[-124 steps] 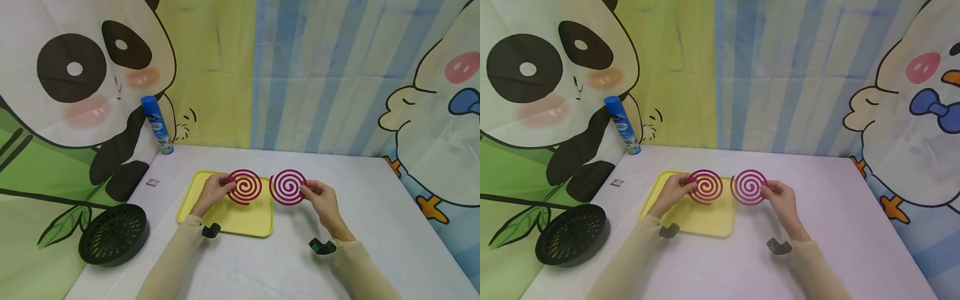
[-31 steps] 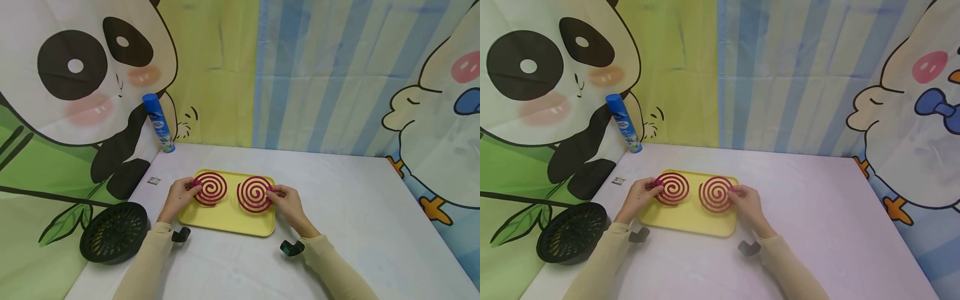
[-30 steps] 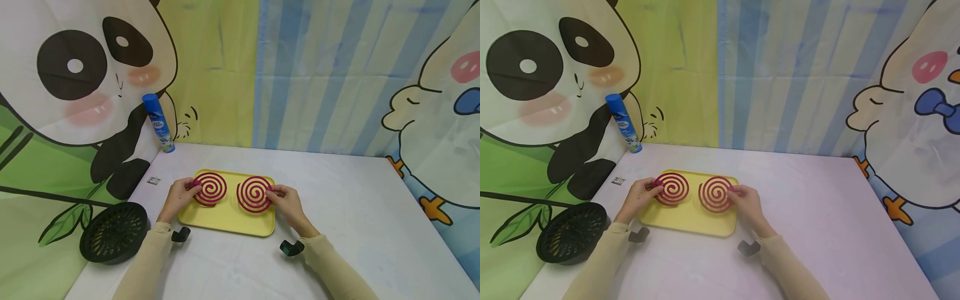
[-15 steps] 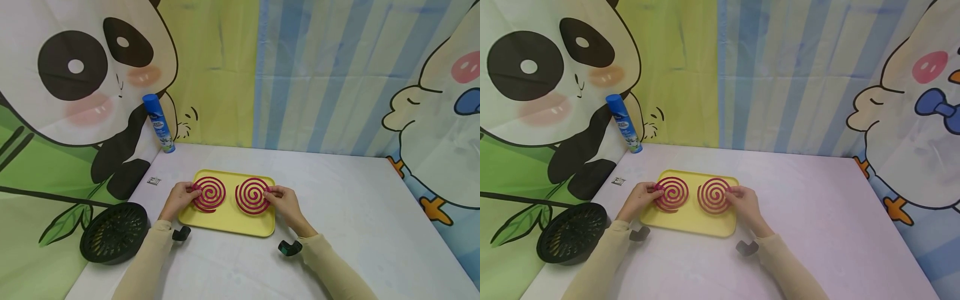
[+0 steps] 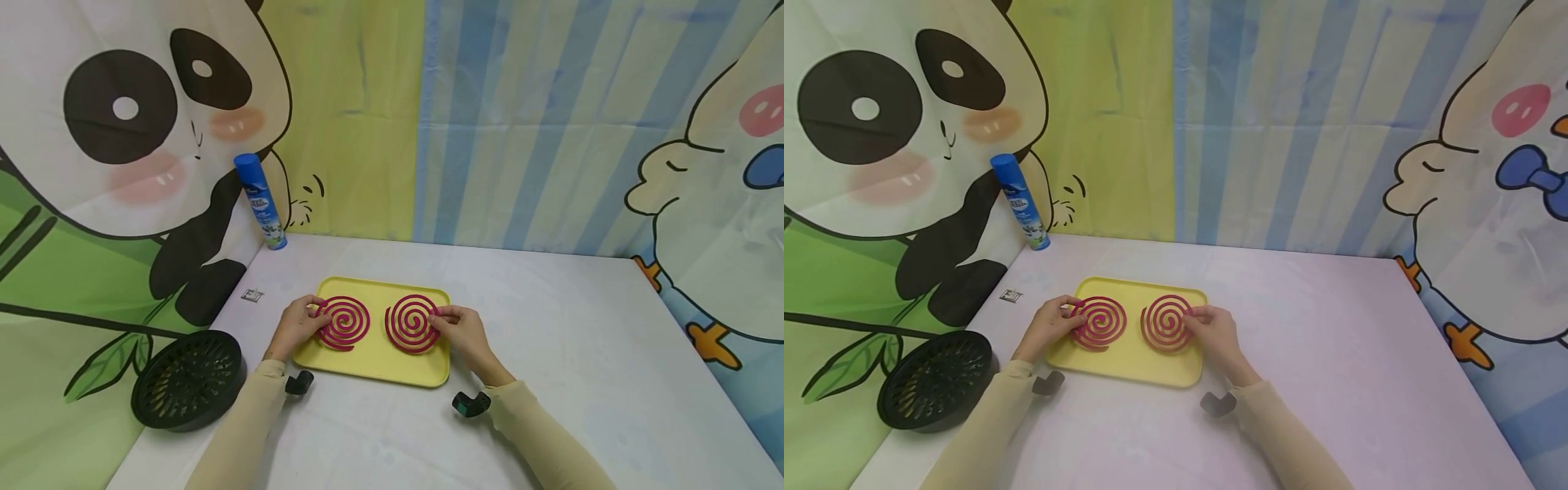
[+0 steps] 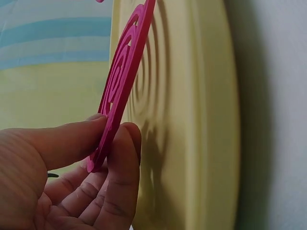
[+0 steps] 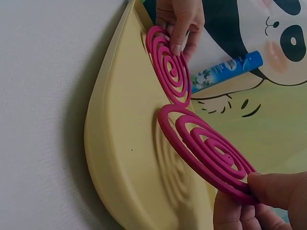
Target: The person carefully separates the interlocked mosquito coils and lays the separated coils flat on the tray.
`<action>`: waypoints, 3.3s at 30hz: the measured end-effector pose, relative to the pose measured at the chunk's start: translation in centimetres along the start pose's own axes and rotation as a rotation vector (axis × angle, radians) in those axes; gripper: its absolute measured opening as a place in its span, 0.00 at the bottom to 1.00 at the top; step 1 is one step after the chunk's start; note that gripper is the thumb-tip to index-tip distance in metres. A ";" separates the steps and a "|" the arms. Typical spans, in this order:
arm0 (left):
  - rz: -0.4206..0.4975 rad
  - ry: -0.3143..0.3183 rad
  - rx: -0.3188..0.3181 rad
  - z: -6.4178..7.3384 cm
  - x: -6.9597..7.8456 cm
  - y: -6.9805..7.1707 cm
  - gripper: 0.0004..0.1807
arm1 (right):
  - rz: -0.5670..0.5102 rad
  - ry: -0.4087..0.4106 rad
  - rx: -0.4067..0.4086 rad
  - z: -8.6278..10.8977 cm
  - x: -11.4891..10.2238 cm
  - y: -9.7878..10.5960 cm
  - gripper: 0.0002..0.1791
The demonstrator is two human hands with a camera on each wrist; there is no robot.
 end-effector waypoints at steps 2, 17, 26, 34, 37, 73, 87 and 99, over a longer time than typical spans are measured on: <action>-0.011 -0.003 0.003 0.0 -0.1 0.0 0.22 | 0.003 0.001 0.001 0.0 0.0 -0.1 0.14; -0.077 -0.018 0.052 0.0 0.2 0.3 0.15 | 0.023 0.008 -0.014 -0.2 -0.2 -0.7 0.14; -0.191 -0.096 0.070 0.6 1.1 0.3 0.11 | 0.015 -0.011 -0.020 -0.2 -0.2 -0.9 0.14; -0.236 -0.095 0.039 0.5 0.8 -0.1 0.11 | 0.021 -0.011 -0.012 -0.1 -0.3 -0.9 0.14; -0.242 -0.093 0.026 0.5 0.7 -0.2 0.12 | 0.019 -0.008 -0.012 0.0 -0.4 -1.0 0.14; -0.300 -0.405 -0.117 3.3 2.8 -4.4 0.17 | -0.018 0.058 -0.077 0.0 -0.4 -1.8 0.18; -0.150 -0.383 -0.324 5.1 4.6 -8.4 0.18 | 0.027 0.064 -0.038 0.2 -0.5 -1.6 0.14; -0.142 -0.369 -0.312 4.9 4.4 -8.7 0.16 | 0.467 0.212 -0.005 0.9 -2.0 -1.2 0.15</action>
Point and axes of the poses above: each hand's wrist, its own z-axis away from the middle knuckle, its own y-axis out of the back of the hand, x = y × z, the point moved 5 cm from there along -z, towards the middle knuckle, and after that the axes turned 14 degrees about z, right-handed, at the moved point
